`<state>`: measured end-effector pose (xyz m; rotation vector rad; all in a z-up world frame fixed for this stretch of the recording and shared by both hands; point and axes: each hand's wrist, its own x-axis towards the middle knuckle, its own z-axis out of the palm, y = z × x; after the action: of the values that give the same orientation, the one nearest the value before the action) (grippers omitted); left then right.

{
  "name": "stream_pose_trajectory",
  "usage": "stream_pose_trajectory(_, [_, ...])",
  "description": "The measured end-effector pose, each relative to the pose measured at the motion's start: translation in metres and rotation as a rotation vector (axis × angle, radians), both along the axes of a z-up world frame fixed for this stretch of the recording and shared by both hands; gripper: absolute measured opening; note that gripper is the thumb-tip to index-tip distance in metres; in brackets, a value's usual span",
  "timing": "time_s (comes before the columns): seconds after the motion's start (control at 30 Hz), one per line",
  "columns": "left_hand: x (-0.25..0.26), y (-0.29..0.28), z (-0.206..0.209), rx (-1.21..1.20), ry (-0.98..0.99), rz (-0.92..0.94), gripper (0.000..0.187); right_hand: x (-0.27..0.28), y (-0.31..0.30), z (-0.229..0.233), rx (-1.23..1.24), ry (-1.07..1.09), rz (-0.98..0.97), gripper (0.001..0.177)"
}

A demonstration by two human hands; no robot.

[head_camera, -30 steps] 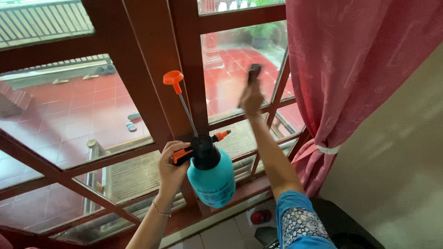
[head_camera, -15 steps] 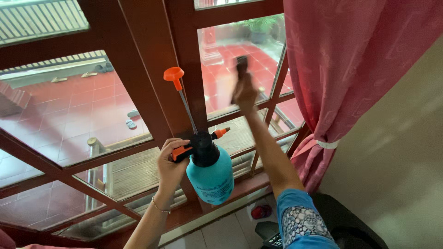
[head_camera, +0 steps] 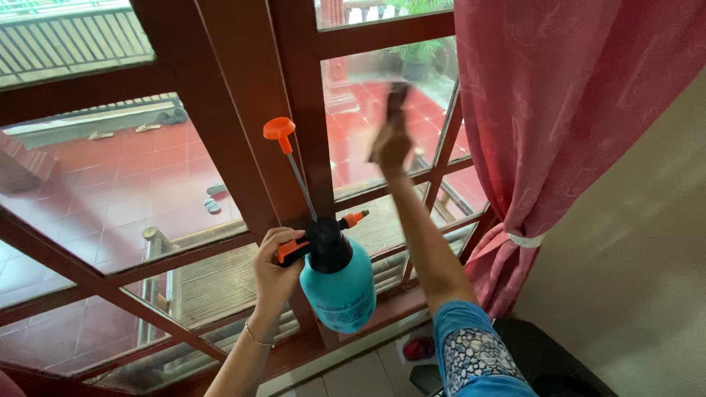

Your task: The person cleans a window by spraying liquid from a pressurized bottle onto the glass and wiping the surface with a cloth.

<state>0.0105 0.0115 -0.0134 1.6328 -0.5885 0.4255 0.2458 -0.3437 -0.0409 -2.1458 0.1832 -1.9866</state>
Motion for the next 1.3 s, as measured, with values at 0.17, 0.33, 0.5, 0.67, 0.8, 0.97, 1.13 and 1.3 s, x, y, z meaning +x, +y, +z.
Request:
stream_pose_trajectory(0.17, [0.001,0.0,-0.003,0.001,0.03,0.013,0.045,-0.023,0.108,0.024,-0.071,0.057,0.294,0.045])
stream_pose_trajectory(0.33, [-0.001,-0.003,-0.004,0.016,-0.009,0.003,0.045,-0.045,0.09,0.043,-0.131,0.078,0.243,0.046])
stream_pose_trajectory(0.5, [-0.001,-0.006,-0.001,-0.035,0.009,-0.041,0.045,-0.041,-0.018,0.048,0.242,0.171,0.23,0.048])
stream_pose_trajectory(0.67, [-0.002,-0.005,0.001,-0.041,0.033,-0.036,0.043,-0.043,-0.077,0.063,0.006,0.076,-0.085,0.052])
stream_pose_trajectory(0.8, [-0.001,-0.001,-0.003,-0.073,0.032,-0.061,0.043,-0.039,-0.063,0.074,0.107,0.055,0.013,0.057])
stream_pose_trajectory(0.97, [0.001,0.006,-0.006,-0.05,0.034,-0.05,0.045,-0.019,-0.028,0.082,0.043,0.02,0.117,0.056])
stream_pose_trajectory(1.13, [0.0,0.008,-0.005,-0.018,0.013,-0.02,0.047,-0.04,0.039,0.099,-0.148,0.116,0.181,0.077])
stream_pose_trajectory(1.3, [-0.001,0.008,-0.007,-0.033,0.067,-0.029,0.044,-0.04,0.056,0.1,-0.331,0.194,0.181,0.073])
